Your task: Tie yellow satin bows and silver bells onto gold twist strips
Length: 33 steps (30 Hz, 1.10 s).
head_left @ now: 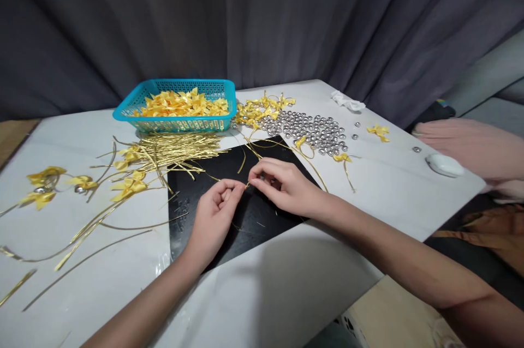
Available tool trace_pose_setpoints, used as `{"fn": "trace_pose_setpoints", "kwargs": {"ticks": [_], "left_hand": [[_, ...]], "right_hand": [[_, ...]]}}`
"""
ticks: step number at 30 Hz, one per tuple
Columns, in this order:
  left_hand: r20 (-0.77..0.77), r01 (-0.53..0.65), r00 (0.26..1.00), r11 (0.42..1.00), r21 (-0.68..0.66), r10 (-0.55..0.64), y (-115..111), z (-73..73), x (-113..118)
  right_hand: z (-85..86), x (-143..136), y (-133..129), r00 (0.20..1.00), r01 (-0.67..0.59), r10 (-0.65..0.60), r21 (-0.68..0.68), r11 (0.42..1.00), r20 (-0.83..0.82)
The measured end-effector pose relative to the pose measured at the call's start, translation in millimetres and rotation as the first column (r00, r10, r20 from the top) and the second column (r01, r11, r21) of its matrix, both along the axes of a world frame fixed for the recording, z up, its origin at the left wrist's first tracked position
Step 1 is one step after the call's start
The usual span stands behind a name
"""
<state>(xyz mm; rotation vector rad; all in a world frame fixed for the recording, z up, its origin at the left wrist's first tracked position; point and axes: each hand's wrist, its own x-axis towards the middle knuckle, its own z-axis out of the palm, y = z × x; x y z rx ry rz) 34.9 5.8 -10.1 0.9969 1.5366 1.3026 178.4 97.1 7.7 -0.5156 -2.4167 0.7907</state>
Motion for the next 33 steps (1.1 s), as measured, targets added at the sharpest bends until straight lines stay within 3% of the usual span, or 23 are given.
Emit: {"fn": "trace_pose_setpoints", "kwargs": {"ticks": [11,20,33], "left_hand": [[0.012,-0.020,1.000,1.000,0.001,0.020,1.0,-2.3,0.0],[0.022,-0.040,0.999,0.999,-0.024,0.040,0.5,-1.3,0.9],[-0.055,-0.068,0.996,0.997,-0.032,0.066,1.5,-0.8,2.8]], "right_hand": [[7.2,2.5,6.6,0.996,0.038,-0.025,-0.158,0.987,0.083],[15.6,7.0,12.3,0.979,-0.039,0.073,-0.179,0.983,0.189],[24.3,13.6,17.1,0.895,-0.121,0.206,-0.228,0.966,0.396]]}}
